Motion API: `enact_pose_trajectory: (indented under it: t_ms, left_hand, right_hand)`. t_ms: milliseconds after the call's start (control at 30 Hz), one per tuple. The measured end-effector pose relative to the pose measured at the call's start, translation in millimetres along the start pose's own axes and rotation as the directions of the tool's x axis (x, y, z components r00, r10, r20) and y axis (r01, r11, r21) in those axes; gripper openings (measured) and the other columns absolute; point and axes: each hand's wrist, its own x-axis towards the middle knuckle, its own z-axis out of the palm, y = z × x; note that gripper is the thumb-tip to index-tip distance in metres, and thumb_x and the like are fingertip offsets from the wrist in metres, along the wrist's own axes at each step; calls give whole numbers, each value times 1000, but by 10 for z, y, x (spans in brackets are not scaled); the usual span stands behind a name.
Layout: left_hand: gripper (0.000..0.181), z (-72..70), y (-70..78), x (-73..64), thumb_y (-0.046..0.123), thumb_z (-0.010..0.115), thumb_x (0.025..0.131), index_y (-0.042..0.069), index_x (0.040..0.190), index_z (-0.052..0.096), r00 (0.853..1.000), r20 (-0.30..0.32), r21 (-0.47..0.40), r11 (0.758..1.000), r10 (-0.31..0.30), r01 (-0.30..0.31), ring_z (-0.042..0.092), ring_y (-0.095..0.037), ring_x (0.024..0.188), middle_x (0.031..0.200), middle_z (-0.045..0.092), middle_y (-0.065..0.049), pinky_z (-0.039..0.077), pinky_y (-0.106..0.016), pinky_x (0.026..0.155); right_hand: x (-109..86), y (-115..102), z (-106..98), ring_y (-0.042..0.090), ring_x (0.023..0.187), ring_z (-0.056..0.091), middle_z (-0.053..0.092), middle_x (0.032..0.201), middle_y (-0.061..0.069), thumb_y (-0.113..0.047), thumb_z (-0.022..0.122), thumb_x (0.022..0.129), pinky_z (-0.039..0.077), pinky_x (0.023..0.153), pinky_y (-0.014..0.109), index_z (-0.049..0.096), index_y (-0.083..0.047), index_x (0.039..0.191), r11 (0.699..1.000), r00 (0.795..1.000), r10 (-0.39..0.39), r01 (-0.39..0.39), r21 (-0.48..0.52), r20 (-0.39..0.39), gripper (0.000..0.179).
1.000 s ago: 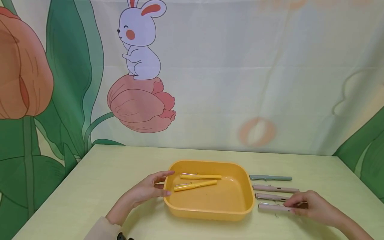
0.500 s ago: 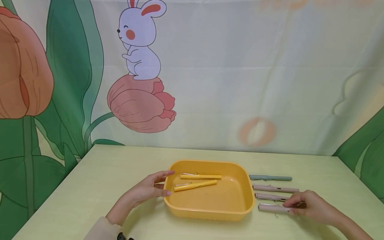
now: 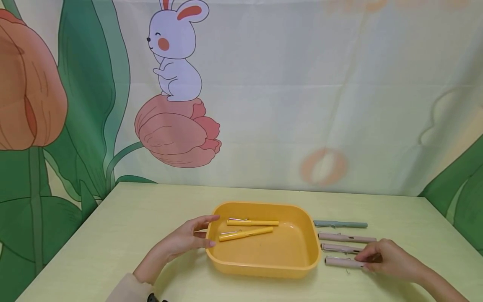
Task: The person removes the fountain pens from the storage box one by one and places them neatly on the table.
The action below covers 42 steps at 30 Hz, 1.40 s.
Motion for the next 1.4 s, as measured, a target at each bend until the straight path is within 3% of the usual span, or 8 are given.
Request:
enact_pose_trajectory:
  t_ms: [400,967,1133,1333,1400]
  left_hand:
    - [68,-3,0,4,2,68,79,2,138,34,1000,-4,-3,1000,-13,13,50,-31,114,138,33,-24,49,-35,86]
    - [67,-3,-14,5,2,67,79,2,138,34,1000,-15,13,1000,-19,19,49,-32,115,139,34,-24,48,-36,88]
    - [68,-4,-13,6,2,68,79,2,138,34,1000,-10,11,1000,-12,12,49,-32,115,139,34,-24,48,-36,88]
    - [69,-8,-19,-2,0,67,79,0,139,32,1000,12,-21,1000,6,-6,49,-33,115,139,32,-26,49,-34,86]
    - [70,-11,-17,-5,1,67,79,0,139,32,1000,13,-23,1000,8,-8,49,-33,114,139,31,-26,49,-34,86]
  right_hand:
    - [14,24,31,1,74,58,66,82,-3,-7,71,77,51,56,21,70,-1,86,999,999,-41,41,-29,-8,11]
    - [24,10,43,-4,77,56,66,83,-3,-7,72,76,51,57,20,69,-1,86,999,999,-31,31,-25,-10,12]
    - [25,-45,31,0,74,59,67,83,1,-8,71,77,51,57,21,69,0,87,1000,1000,9,-9,-12,-6,12]
    - [57,-168,-15,-2,76,57,68,86,3,-10,71,76,52,60,21,70,1,90,988,988,154,-154,6,3,17]
    - [75,-212,-34,-2,77,57,69,87,4,-9,71,77,52,61,20,70,2,92,986,986,164,-164,16,-3,18]
